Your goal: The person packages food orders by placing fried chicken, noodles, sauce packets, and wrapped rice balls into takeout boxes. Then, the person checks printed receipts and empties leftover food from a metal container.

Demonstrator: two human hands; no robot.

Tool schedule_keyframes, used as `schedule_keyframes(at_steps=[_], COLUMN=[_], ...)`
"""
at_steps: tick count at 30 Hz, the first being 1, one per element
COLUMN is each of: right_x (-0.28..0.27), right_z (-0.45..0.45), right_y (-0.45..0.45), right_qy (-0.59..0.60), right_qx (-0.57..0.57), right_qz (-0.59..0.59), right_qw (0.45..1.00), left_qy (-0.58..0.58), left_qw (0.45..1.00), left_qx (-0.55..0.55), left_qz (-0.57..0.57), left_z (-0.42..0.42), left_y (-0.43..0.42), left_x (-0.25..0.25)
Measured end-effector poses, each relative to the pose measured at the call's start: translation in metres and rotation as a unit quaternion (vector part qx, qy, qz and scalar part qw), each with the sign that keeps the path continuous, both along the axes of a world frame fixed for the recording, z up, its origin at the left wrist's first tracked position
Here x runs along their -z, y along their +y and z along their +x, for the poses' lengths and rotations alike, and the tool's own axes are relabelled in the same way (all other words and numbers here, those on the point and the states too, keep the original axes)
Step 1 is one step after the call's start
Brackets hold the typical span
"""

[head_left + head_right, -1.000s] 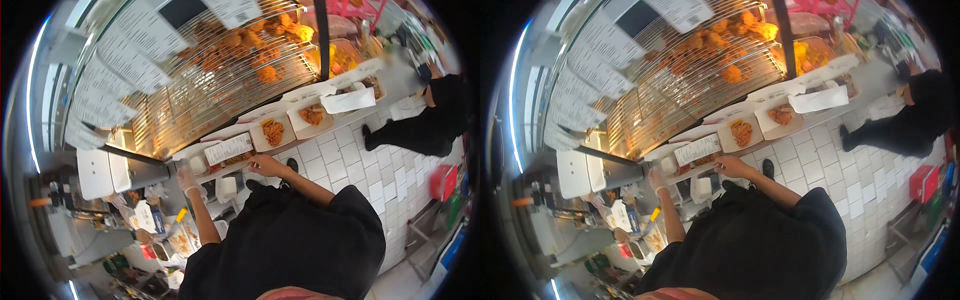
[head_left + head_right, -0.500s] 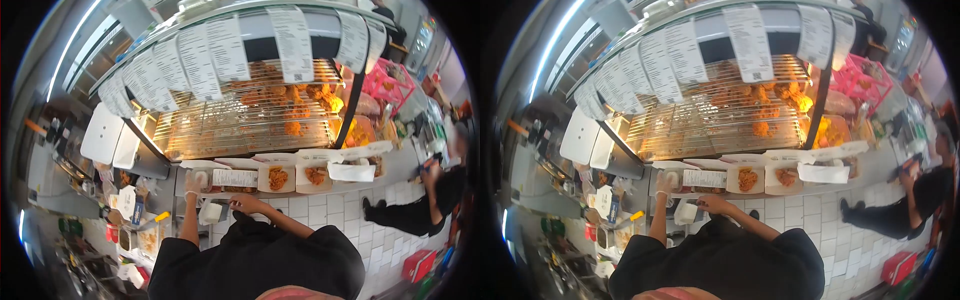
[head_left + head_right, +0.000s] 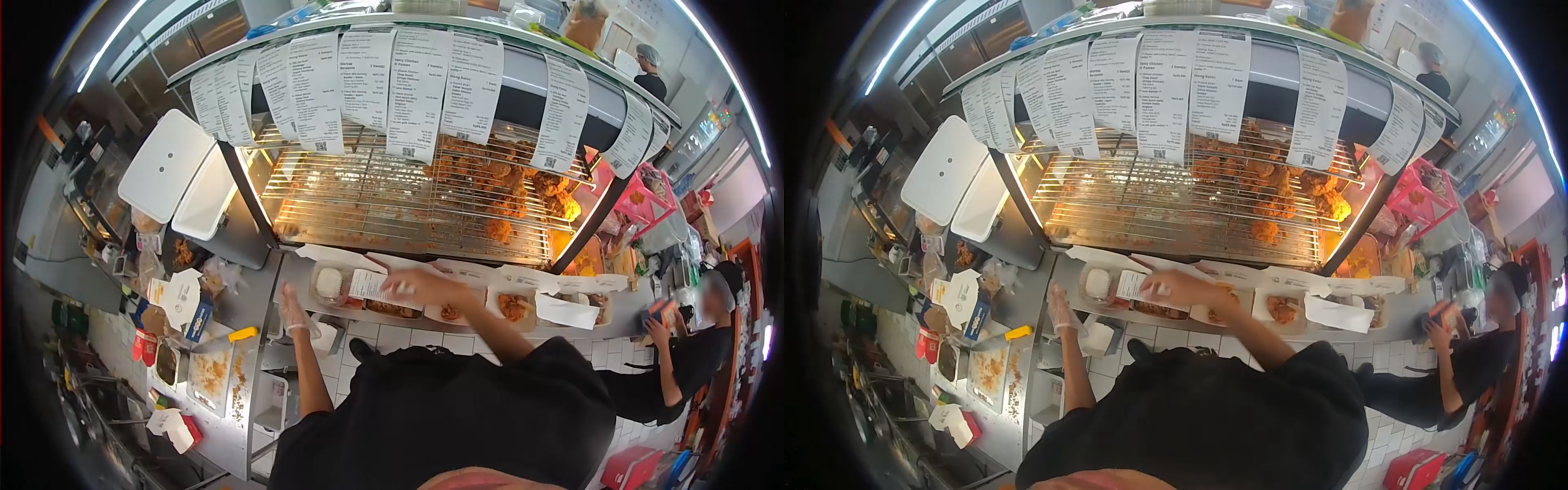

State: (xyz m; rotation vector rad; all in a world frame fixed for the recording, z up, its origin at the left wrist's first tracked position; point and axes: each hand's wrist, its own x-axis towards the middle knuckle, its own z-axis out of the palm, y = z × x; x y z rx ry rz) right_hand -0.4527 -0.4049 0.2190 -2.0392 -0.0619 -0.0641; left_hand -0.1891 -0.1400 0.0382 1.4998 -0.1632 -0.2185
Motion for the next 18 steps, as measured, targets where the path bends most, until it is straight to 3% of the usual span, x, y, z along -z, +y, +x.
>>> schedule_keyframes(at_steps=[2, 4, 7, 10, 12, 16, 18], right_x=[-0.027, -0.075, -0.097, -0.025, 0.05, 0.063, 0.073], right_z=[0.008, 0.007, 0.004, 0.011, 0.021, 0.007, 0.004], right_y=[-0.038, -0.047, -0.034, -0.01, 0.028, 0.11, 0.136], right_qy=[-0.138, -0.156, -0.144, -0.114, -0.142, 0.021, -0.087], right_qx=[0.022, 0.105, 0.194, 0.1, 0.048, -0.009, 0.051], right_qz=[-0.076, -0.088, -0.057, 0.107, 0.113, 0.133, 0.03], right_qw=[0.987, 0.978, 0.969, 0.983, 0.982, 0.991, 0.994], left_qy=[0.042, 0.081, 0.137, 0.182, 0.206, 0.21, 0.151], left_qw=[0.998, 0.992, 0.979, 0.956, 0.934, 0.937, 0.955], left_qx=[-0.05, -0.085, -0.12, -0.185, -0.255, -0.26, -0.246], left_qz=[-0.013, -0.037, -0.091, -0.134, -0.144, -0.102, -0.069], left_z=[-0.01, -0.025, -0.055, -0.087, -0.102, -0.113, -0.114], left_y=[0.013, 0.024, 0.03, 0.025, 0.015, -0.007, -0.009], left_x=[-0.003, -0.011, -0.023, -0.042, -0.049, -0.059, -0.017])
